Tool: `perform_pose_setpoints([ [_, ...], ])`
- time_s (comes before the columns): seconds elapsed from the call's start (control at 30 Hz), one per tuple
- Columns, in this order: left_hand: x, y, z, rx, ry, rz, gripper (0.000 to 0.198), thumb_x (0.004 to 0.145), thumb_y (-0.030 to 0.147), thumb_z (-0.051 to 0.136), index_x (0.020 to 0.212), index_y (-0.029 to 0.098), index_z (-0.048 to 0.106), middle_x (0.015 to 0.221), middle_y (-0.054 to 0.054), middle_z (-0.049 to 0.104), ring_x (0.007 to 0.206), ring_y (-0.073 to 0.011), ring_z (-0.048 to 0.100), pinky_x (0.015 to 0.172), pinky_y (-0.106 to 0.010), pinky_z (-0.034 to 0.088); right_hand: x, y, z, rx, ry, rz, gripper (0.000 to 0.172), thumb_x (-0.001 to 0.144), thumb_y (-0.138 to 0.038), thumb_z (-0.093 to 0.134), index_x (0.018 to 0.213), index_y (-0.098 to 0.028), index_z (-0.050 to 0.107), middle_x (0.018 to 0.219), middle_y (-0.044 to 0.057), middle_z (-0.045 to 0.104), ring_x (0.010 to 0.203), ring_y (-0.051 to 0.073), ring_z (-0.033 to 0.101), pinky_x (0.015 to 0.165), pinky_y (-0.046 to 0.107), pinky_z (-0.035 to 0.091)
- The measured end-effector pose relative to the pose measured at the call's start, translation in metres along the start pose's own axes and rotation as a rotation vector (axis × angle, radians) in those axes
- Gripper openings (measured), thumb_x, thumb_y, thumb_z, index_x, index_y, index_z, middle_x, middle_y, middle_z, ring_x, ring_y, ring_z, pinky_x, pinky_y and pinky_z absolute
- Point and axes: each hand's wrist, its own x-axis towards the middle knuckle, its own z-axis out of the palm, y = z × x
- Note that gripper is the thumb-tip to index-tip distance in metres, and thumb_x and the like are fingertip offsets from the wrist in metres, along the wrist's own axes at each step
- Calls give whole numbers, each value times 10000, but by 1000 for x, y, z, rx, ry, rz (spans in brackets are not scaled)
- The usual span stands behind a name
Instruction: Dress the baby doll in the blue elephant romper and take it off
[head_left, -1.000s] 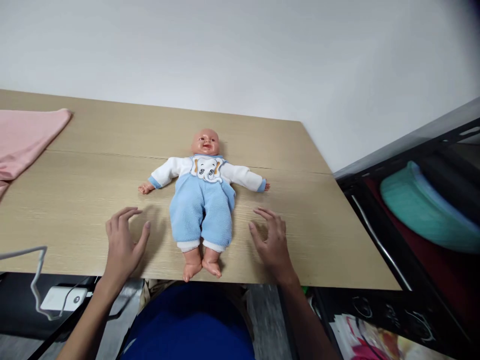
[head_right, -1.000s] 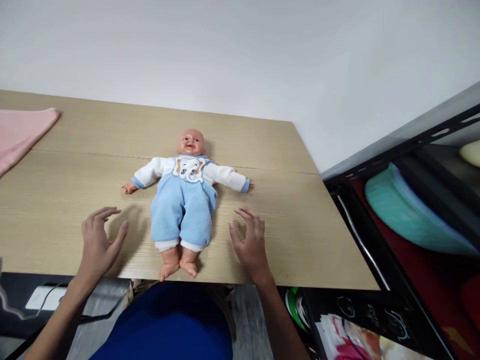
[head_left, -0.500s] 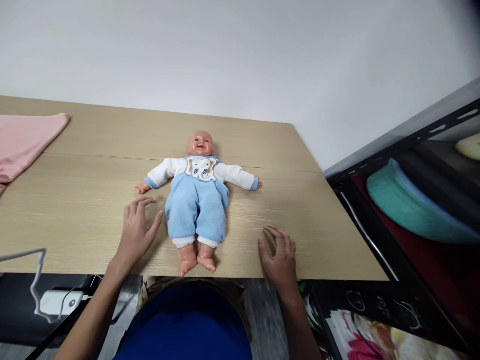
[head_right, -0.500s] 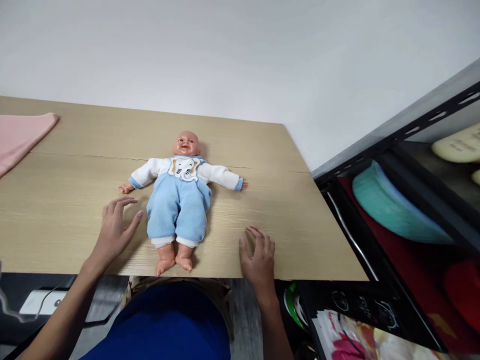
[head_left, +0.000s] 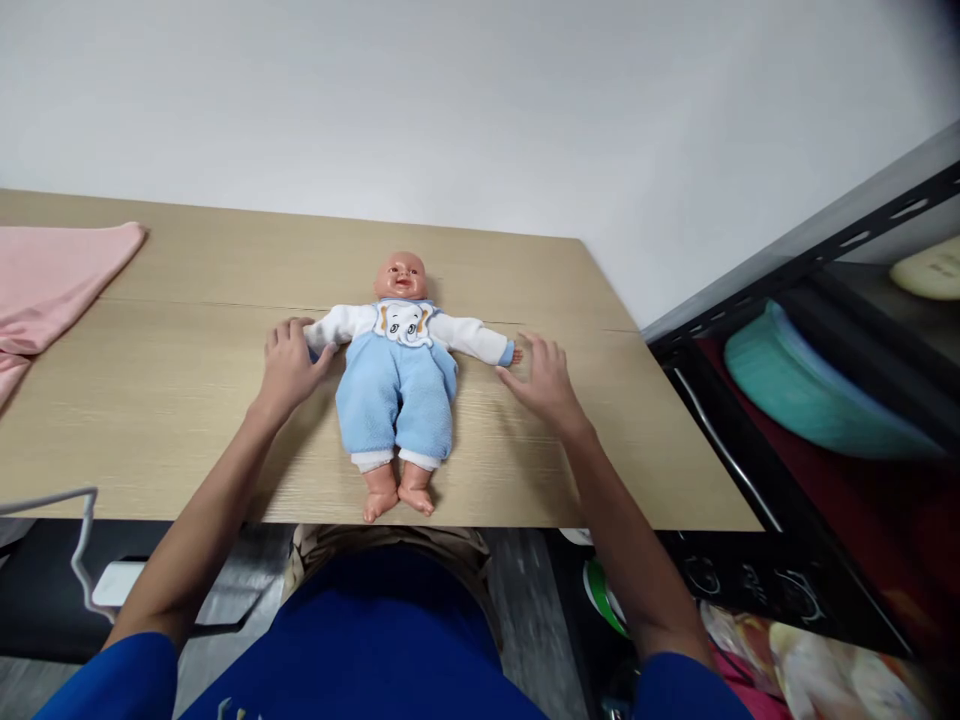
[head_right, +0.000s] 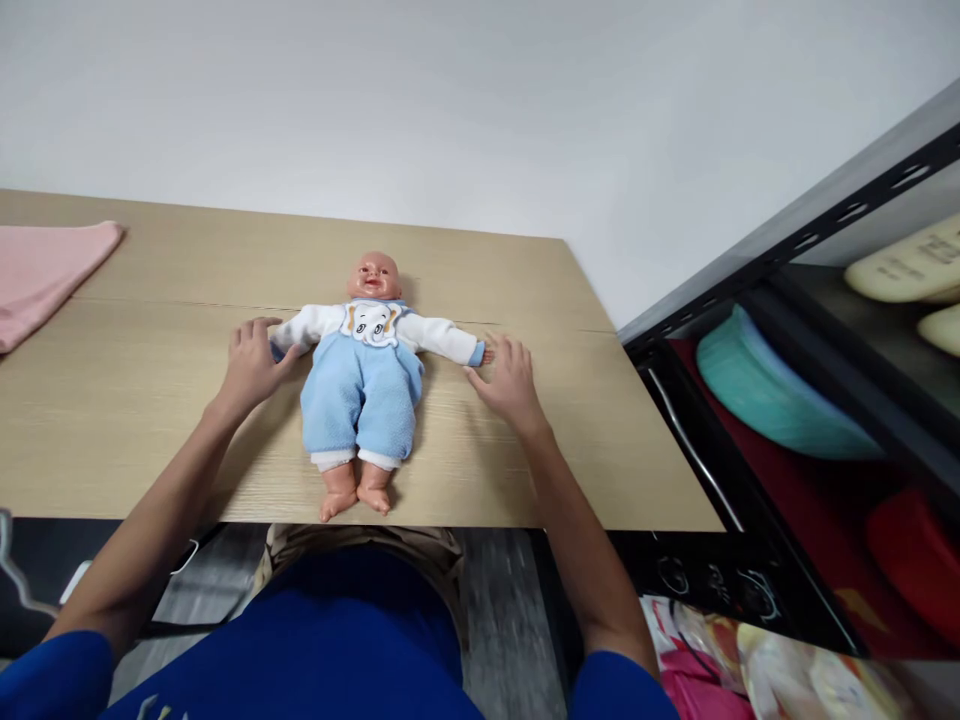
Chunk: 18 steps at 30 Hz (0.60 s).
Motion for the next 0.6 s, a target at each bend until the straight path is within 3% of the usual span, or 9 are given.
perform_pose_setpoints([
  [0.07,2,9,2,-7,-20,-2,577,1029,556,661,1450,167,603,1489,-262,657,1443,-484,542,1282,-710,403,23,11,8,47,-70,-20,812,918,-538,772,1589,-119,588,1632,296,646,1532,482,580,1318,684,432],
  [0.17,-1,38,0,-39,-61,100,558,1059,537,643,1481,174,609,1540,-251,635,1452,-473,546,1268,-691,437,43,19,14,191,-163,-29,651,870,-531,814,1399,-160,727,1448,245,776,1373,438,710,1216,634,553],
  [0.27,-3,77,1,-120,-119,275,542,1099,547,625,1518,204,600,1583,-221,628,1497,-433,542,1306,-658,428,50,12,8,299,-129,-8,553,825,-532,855,1252,-186,789,1268,183,836,1163,377,785,1053,563,646],
  [0.43,23,129,27,-223,-191,472,638,1067,510,698,1603,200,546,1673,-219,576,1566,-417,509,1354,-626,403,59,-32,-21,430,65,-9,546,802,-506,924,1234,-210,769,1206,124,835,1052,320,803,1004,515,679],
  [0.6,67,150,64,-302,-163,503,840,944,520,825,1646,181,513,1640,-229,612,1537,-439,548,1334,-632,427,80,-100,-36,589,102,-105,592,771,-464,979,1261,-246,727,1255,101,813,1122,304,795,968,462,714],
])
